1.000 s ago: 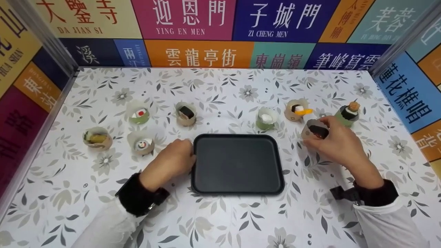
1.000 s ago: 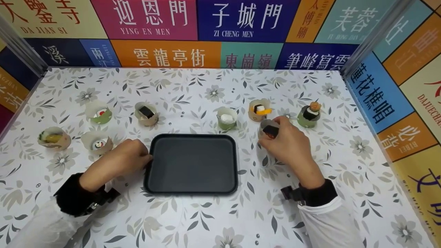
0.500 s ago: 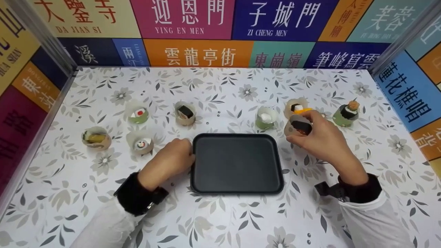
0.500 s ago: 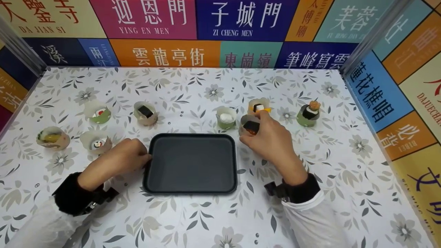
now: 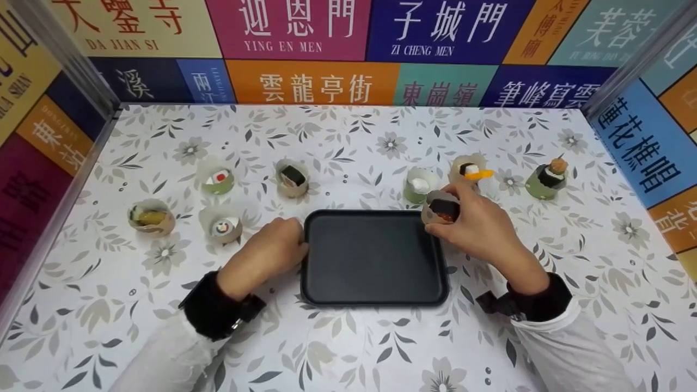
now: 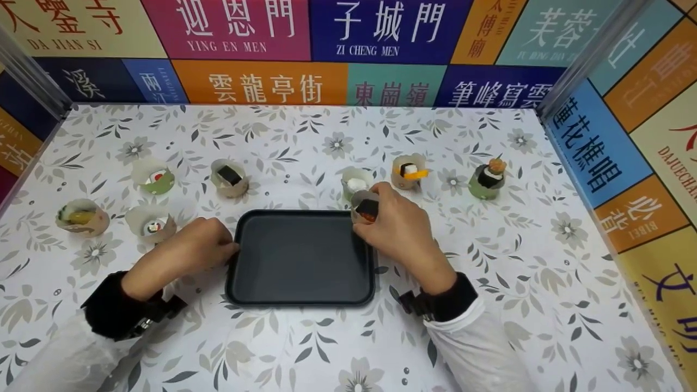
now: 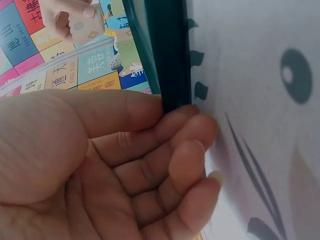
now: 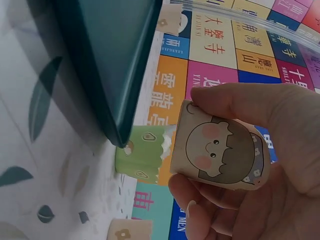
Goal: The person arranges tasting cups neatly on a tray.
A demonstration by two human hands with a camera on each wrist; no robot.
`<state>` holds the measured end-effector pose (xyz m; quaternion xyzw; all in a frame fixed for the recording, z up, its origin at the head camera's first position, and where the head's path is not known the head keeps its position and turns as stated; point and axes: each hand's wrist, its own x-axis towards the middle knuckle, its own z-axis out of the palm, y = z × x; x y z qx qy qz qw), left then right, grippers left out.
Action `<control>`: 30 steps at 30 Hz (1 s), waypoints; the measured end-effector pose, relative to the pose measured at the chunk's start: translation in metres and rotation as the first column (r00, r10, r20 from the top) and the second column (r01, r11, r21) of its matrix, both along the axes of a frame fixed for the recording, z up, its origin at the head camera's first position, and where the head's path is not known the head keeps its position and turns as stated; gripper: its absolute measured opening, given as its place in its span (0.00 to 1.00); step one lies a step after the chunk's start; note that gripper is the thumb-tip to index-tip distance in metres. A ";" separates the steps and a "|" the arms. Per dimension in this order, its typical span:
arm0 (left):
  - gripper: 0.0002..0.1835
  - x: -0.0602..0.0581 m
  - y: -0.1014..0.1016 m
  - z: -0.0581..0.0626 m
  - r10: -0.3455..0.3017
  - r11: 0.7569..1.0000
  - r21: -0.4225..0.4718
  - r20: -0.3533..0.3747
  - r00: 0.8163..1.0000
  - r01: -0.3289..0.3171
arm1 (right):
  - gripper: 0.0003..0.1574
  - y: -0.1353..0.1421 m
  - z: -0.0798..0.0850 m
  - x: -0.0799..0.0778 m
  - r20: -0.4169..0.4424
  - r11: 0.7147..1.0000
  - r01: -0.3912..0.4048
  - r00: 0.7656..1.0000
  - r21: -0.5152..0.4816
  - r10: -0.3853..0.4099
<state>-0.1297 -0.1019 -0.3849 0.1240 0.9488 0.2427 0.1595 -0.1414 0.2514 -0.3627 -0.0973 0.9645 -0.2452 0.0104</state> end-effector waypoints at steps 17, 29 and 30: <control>0.11 0.000 -0.001 -0.001 0.006 1.000 0.012 0.022 1.000 -0.006 | 0.38 -0.011 -0.029 -0.001 -0.006 0.998 -0.054 0.999 0.026 0.054; 0.12 -0.002 -0.001 -0.002 0.002 1.000 0.013 0.024 1.000 -0.003 | 0.39 -0.011 -0.035 -0.003 -0.026 0.996 -0.080 0.996 0.029 0.081; 0.13 -0.002 -0.001 -0.002 -0.002 1.000 0.012 0.021 1.000 0.002 | 0.39 -0.011 -0.035 -0.003 -0.027 0.996 -0.079 0.996 0.029 0.080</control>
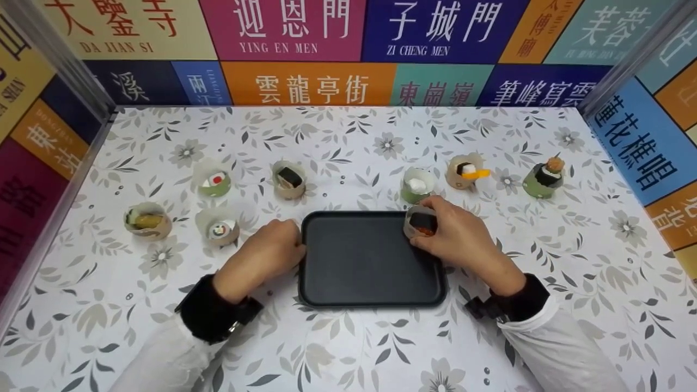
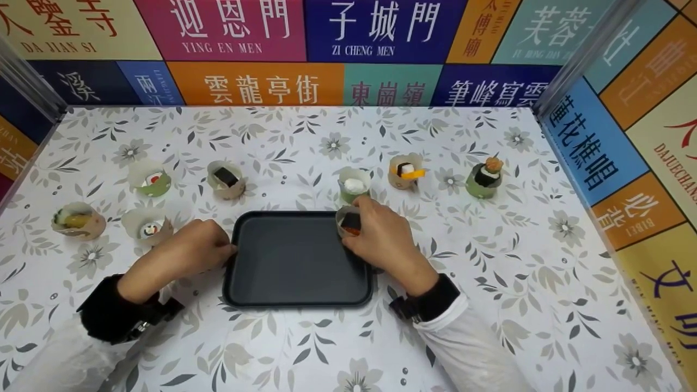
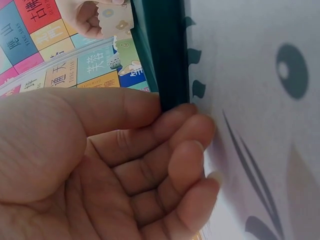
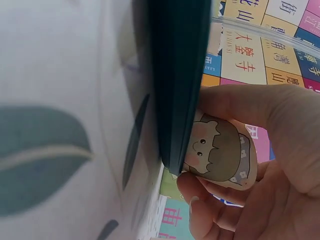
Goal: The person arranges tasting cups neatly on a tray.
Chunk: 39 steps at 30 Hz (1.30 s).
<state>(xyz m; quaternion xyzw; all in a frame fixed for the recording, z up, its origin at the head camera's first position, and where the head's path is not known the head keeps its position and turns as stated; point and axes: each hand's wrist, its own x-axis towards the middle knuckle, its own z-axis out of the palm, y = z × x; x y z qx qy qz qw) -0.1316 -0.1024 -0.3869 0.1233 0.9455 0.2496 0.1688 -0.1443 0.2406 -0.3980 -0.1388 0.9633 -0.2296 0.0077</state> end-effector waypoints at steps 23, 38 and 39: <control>0.15 0.000 -0.002 0.000 -0.009 1.000 -0.014 -0.013 1.000 0.009 | 0.49 -0.001 0.000 -0.002 0.029 0.998 -0.046 0.999 0.041 0.044; 0.13 0.001 0.000 0.002 0.005 1.000 -0.027 0.002 1.000 -0.005 | 0.51 0.013 0.028 0.003 -0.047 0.999 0.025 0.999 -0.028 -0.026; 0.13 0.001 0.000 0.002 0.002 1.000 -0.026 -0.001 1.000 -0.002 | 0.51 0.014 0.029 0.003 -0.056 0.999 0.032 0.998 -0.039 -0.034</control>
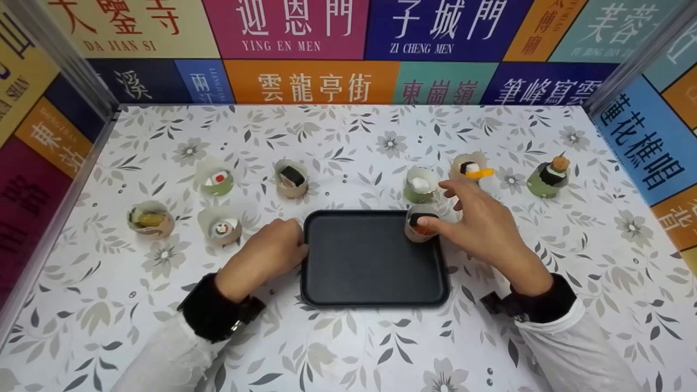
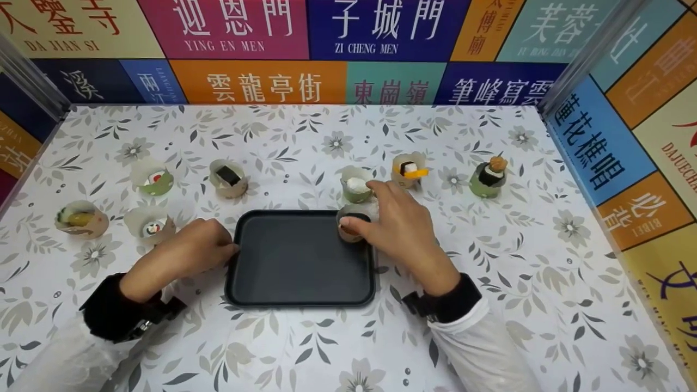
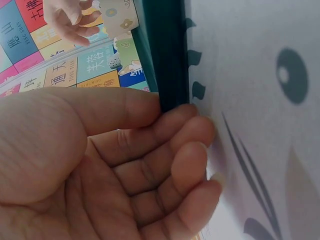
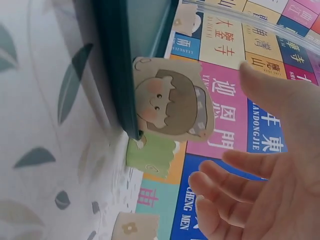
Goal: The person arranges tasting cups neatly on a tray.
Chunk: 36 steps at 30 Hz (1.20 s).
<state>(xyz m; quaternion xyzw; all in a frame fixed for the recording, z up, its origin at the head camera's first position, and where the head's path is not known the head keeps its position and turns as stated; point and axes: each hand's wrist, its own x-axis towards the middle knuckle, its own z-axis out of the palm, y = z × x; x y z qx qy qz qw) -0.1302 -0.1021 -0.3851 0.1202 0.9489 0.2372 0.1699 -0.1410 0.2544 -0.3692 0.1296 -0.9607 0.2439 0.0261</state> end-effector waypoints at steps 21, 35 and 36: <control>0.10 -0.001 0.001 0.000 0.004 1.000 -0.012 -0.001 1.000 -0.004 | 0.71 0.084 -0.005 -0.005 -0.133 0.958 0.271 0.950 -0.089 -0.281; 0.09 0.000 0.003 -0.001 0.012 1.000 -0.025 -0.003 1.000 -0.012 | 0.85 0.153 -0.015 -0.043 0.127 0.825 0.536 0.844 -0.180 -0.521; 0.09 0.000 0.004 -0.001 0.016 0.999 -0.028 0.000 1.000 -0.016 | 0.86 0.157 -0.016 -0.046 0.144 0.823 0.538 0.842 -0.183 -0.519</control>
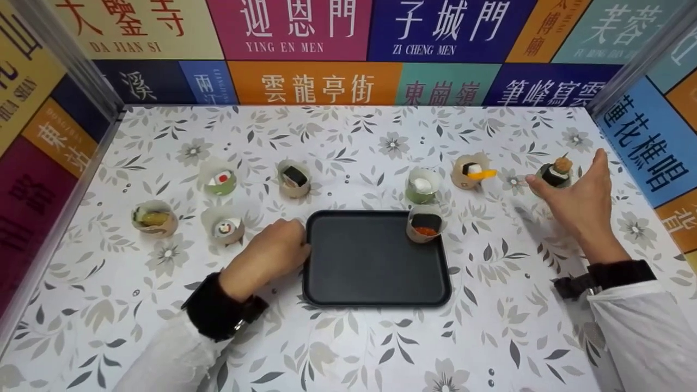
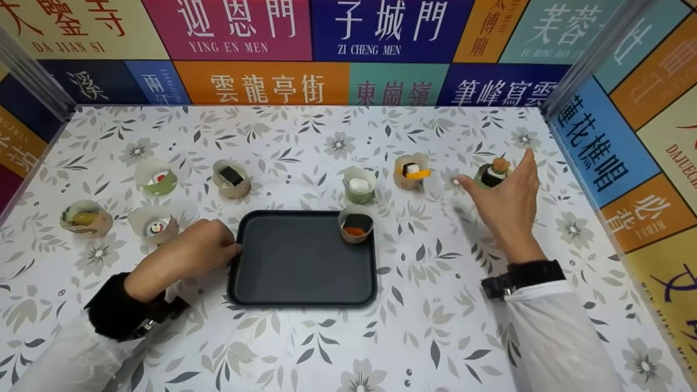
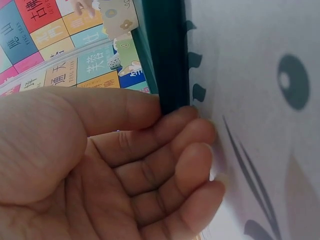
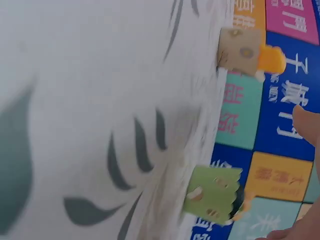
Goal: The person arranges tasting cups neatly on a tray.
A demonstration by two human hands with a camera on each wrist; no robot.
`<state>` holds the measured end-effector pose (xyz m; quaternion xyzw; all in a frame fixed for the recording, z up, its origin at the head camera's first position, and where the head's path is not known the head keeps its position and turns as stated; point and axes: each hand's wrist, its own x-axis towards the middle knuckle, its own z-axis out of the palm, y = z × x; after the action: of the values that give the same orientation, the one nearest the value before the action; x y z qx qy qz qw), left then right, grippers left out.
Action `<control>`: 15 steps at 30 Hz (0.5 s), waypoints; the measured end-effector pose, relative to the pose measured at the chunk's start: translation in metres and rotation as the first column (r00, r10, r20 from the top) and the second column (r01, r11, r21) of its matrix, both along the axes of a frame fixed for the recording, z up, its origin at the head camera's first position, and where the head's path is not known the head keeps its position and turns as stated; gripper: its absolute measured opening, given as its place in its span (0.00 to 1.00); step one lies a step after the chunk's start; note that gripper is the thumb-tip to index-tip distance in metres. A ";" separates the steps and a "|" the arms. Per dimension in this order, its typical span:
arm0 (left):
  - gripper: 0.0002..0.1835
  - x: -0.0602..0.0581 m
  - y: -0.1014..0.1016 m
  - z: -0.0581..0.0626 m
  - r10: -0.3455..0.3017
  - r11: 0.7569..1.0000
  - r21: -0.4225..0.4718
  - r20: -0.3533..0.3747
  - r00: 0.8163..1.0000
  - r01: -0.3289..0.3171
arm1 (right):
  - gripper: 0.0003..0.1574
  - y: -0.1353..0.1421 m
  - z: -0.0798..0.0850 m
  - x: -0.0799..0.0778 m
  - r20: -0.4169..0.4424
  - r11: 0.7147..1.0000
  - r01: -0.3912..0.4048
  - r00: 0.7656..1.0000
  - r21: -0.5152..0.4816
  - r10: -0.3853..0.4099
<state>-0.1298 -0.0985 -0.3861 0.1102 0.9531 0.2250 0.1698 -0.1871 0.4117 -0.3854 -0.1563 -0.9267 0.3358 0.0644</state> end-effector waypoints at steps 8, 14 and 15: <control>0.08 -0.001 0.001 0.001 0.008 1.000 -0.010 0.025 1.000 -0.008 | 0.89 0.022 -0.009 -0.022 0.103 0.997 -0.040 0.994 -0.067 0.047; 0.08 0.000 0.001 0.002 0.008 1.000 -0.018 0.027 1.000 -0.008 | 0.87 0.027 -0.016 -0.028 0.155 0.991 -0.045 0.986 -0.123 0.064; 0.08 0.000 0.001 0.002 0.004 1.000 -0.017 0.017 1.000 -0.003 | 0.87 0.027 -0.017 -0.029 0.161 0.991 -0.047 0.985 -0.128 0.068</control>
<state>-0.1299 -0.0979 -0.3844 0.1051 0.9537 0.2180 0.1787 -0.2158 0.4385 -0.4019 -0.1603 -0.9103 0.3802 -0.0318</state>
